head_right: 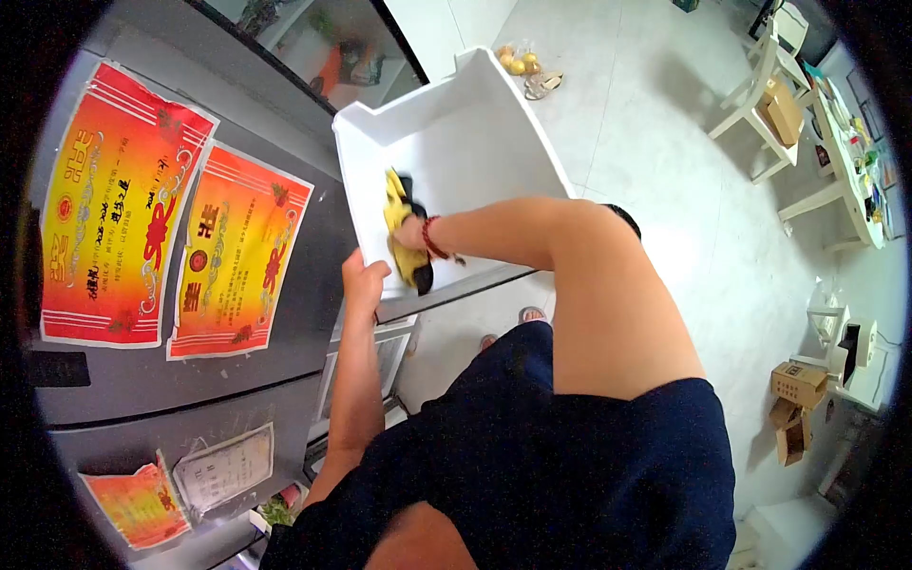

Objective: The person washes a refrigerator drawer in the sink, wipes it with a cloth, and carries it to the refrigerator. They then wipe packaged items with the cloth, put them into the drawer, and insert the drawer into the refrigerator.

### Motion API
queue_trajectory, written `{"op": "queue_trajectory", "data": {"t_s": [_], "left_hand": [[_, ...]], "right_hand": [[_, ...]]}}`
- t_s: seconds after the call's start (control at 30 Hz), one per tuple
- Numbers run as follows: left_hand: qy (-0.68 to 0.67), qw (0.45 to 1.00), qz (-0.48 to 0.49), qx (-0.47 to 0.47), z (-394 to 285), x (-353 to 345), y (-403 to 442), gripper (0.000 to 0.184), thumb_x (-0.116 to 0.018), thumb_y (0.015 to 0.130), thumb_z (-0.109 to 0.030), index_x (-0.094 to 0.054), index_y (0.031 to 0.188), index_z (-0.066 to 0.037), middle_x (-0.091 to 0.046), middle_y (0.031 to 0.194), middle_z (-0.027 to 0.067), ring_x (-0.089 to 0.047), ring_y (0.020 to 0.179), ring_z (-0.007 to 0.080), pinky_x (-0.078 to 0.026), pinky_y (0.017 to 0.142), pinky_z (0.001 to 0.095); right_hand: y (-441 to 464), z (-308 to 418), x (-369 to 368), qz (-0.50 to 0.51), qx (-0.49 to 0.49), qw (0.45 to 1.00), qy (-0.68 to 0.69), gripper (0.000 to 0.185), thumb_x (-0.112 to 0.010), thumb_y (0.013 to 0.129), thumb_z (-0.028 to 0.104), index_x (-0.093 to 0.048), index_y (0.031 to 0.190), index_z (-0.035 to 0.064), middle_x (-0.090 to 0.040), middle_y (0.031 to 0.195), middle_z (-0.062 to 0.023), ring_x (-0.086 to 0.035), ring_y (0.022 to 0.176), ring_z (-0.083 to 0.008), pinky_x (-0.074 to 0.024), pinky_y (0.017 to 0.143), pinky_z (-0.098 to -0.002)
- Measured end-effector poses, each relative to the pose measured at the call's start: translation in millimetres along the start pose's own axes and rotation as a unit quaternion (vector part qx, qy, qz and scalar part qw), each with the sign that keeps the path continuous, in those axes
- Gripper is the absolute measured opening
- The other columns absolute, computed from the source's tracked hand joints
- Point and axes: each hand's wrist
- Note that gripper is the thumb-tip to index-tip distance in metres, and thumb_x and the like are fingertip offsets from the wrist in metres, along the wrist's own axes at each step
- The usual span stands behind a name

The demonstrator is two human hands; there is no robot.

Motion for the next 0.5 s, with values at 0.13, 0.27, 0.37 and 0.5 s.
{"op": "queue_trajectory", "data": {"t_s": [0.13, 0.27, 0.37, 0.5], "left_hand": [[0.012, 1.0, 0.005, 0.022, 15, 22, 3, 0.037, -0.053, 0.065, 0.002, -0.062, 0.1, 0.004, -0.066, 0.087, 0.0061, -0.06, 0.077, 0.0143, -0.047, 0.07, 0.0271], [0.023, 0.999, 0.008, 0.043, 7, 23, 0, 0.037, -0.053, 0.065, 0.0, -0.062, 0.101, 0.005, -0.066, 0.088, 0.0073, -0.061, 0.077, 0.0153, -0.047, 0.071, 0.0271], [0.007, 0.999, 0.017, 0.033, 7, 25, 0, 0.038, -0.051, 0.065, -0.001, -0.062, 0.101, 0.005, -0.066, 0.087, 0.0072, -0.061, 0.077, 0.0153, -0.047, 0.071, 0.0263], [0.015, 0.999, 0.014, 0.024, 2, 29, -2, 0.039, -0.052, 0.063, -0.001, -0.062, 0.1, 0.005, -0.066, 0.086, 0.0071, -0.06, 0.076, 0.0153, -0.046, 0.071, 0.0263]], "right_hand": [[-40, 96, 76, 0.172, 0.004, 0.966, -0.195, 0.034, -0.052, 0.084, 0.025, -0.057, 0.106, -0.0008, -0.062, 0.099, -0.0129, -0.061, 0.089, -0.0262, -0.0497, 0.075, -0.0385], [36, 100, 125, -0.052, 0.191, 0.878, -0.436, 0.045, -0.051, 0.086, 0.034, -0.056, 0.118, 0.0026, -0.052, 0.127, -0.0132, -0.05, 0.114, -0.0313, -0.0425, 0.093, -0.0434], [61, 60, 115, -0.042, 0.157, 0.909, -0.384, 0.043, -0.049, 0.087, 0.033, -0.056, 0.121, 0.008, -0.038, 0.138, -0.0072, -0.037, 0.124, -0.0295, -0.0379, 0.096, -0.0507], [40, 51, 66, 0.075, 0.114, 0.854, -0.502, 0.041, -0.045, 0.086, 0.033, -0.057, 0.12, 0.0113, -0.034, 0.14, -0.0035, -0.037, 0.121, -0.0319, -0.0384, 0.096, -0.0522]]}}
Point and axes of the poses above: each hand's wrist, its own y-axis towards the middle knuckle, its own x-axis out of the back of the hand, z = x × y
